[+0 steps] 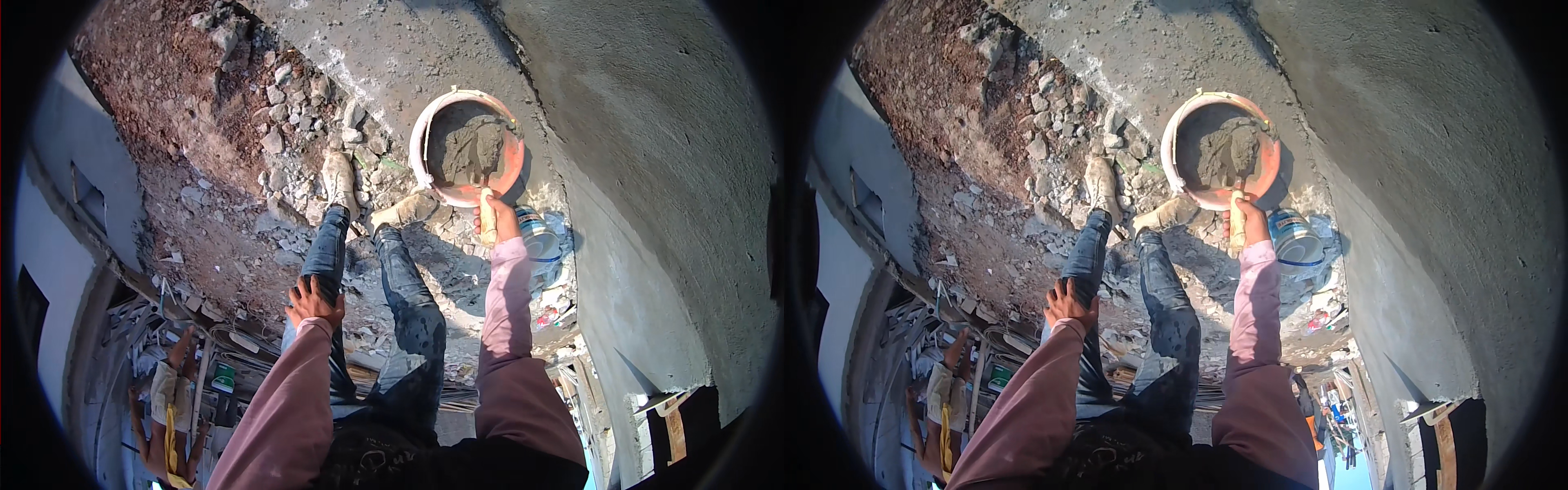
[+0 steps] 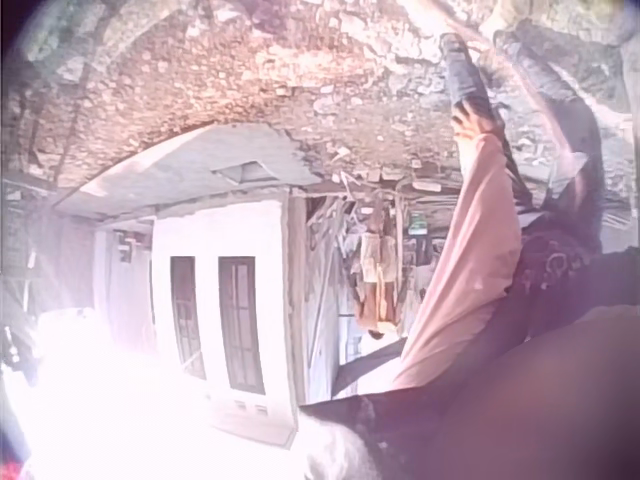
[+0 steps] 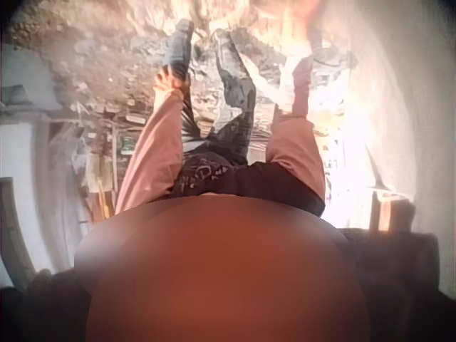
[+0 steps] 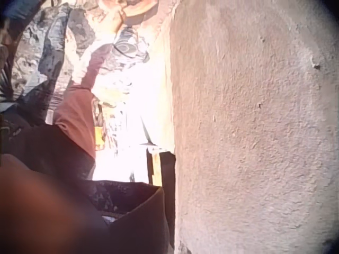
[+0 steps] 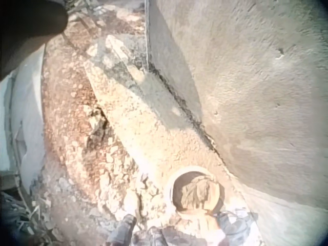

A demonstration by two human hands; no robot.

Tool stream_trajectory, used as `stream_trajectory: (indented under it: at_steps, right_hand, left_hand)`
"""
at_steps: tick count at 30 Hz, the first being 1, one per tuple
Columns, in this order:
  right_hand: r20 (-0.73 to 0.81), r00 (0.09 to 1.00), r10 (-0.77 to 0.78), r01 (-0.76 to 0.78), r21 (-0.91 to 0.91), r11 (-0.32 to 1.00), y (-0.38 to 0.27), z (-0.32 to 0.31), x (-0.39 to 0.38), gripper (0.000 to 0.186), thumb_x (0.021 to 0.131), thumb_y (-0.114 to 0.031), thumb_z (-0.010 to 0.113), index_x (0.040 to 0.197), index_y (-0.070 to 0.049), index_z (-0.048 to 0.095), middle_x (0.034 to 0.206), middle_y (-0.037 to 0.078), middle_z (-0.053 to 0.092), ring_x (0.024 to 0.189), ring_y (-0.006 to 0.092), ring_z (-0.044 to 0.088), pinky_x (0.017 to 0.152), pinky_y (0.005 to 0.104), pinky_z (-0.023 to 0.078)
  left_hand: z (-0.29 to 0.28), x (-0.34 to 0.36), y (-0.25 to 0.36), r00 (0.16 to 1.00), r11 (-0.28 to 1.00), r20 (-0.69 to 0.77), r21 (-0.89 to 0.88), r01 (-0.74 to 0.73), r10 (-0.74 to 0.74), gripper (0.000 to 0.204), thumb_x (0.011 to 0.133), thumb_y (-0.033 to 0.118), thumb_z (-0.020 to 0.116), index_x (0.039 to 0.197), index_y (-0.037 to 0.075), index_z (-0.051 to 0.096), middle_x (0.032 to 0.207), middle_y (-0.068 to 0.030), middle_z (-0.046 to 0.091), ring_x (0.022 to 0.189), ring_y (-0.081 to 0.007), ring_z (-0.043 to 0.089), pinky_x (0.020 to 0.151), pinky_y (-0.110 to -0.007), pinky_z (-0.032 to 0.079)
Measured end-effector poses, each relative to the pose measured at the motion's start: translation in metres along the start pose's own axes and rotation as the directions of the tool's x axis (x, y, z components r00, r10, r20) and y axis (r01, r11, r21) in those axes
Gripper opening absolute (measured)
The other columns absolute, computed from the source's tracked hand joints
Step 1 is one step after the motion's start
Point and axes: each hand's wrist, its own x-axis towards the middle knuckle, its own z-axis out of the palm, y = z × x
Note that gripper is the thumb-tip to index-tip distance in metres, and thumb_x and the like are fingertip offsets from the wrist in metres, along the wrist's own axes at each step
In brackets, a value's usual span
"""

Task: The person applies plaster to a rough exterior wall using a trowel, repeatedly taking plaster from a bucket and flinging or spreading it onto the surface.

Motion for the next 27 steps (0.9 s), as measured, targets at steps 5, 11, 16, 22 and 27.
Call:
stream_trajectory:
  at_steps: [5, 11, 16, 22, 27]
  right_hand:
    - [0.007, 0.723, -0.690, -0.024, -0.999, -0.035, -0.068, 0.023, 0.013, 0.032, 0.082, -0.015, 0.068, 0.111, -0.002, 0.065, 0.102, 0.022, 0.068, 0.096, 0.0343, 0.068, 0.082, 0.0446, 0.055]
    - [-0.174, 0.910, -0.376, -0.239, -0.962, -0.133, -0.029, 0.091, 0.059, 0.048, 0.080, -0.012, 0.066, 0.127, -0.007, 0.056, 0.128, 0.022, 0.059, 0.107, 0.0363, 0.064, 0.091, 0.0454, 0.053]
    - [0.096, 0.864, -0.495, -0.033, -0.969, -0.245, -0.035, 0.045, -0.031, 0.062, 0.074, -0.010, 0.070, 0.133, -0.007, 0.050, 0.128, 0.023, 0.055, 0.107, 0.0387, 0.063, 0.087, 0.0436, 0.055]
    - [-0.034, 0.780, -0.625, -0.158, -0.977, -0.144, -0.050, 0.005, 0.057, 0.056, 0.077, -0.011, 0.068, 0.130, -0.005, 0.050, 0.124, 0.023, 0.056, 0.107, 0.0389, 0.062, 0.091, 0.0452, 0.052]
    - [-0.079, 0.772, -0.630, 0.084, -0.971, 0.225, 0.030, 0.048, -0.012, 0.062, 0.076, -0.014, 0.068, 0.135, -0.009, 0.050, 0.126, 0.022, 0.057, 0.106, 0.0401, 0.063, 0.087, 0.0472, 0.053]
  left_hand:
    - [0.004, 0.001, 0.000, 1.000, 0.998, 0.025, -0.069, -0.015, 0.016, 0.087, 0.078, 0.057, 0.065, 0.149, 0.015, 0.037, 0.153, -0.0098, 0.031, 0.139, -0.0363, 0.030, 0.106, -0.059, 0.033]
    - [0.009, 0.003, 0.004, 0.999, 0.999, 0.027, -0.048, -0.026, 0.027, 0.088, 0.077, 0.057, 0.066, 0.149, 0.015, 0.037, 0.153, -0.0100, 0.031, 0.139, -0.0365, 0.030, 0.106, -0.059, 0.034]
    - [-0.004, -0.002, 0.004, 0.999, 1.000, 0.037, -0.009, 0.004, -0.004, 0.088, 0.077, 0.059, 0.064, 0.148, 0.015, 0.038, 0.154, -0.0099, 0.030, 0.139, -0.0366, 0.030, 0.106, -0.058, 0.034]
    - [0.009, -0.002, 0.026, 0.998, 0.998, 0.015, 0.009, -0.059, 0.059, 0.087, 0.077, 0.058, 0.065, 0.148, 0.014, 0.039, 0.154, -0.0105, 0.030, 0.139, -0.0371, 0.030, 0.106, -0.057, 0.034]
    - [0.006, -0.003, 0.003, 1.000, 0.997, 0.002, 0.074, 0.004, -0.005, 0.089, 0.076, 0.059, 0.066, 0.148, 0.015, 0.039, 0.154, -0.0107, 0.031, 0.138, -0.0374, 0.031, 0.105, -0.057, 0.034]
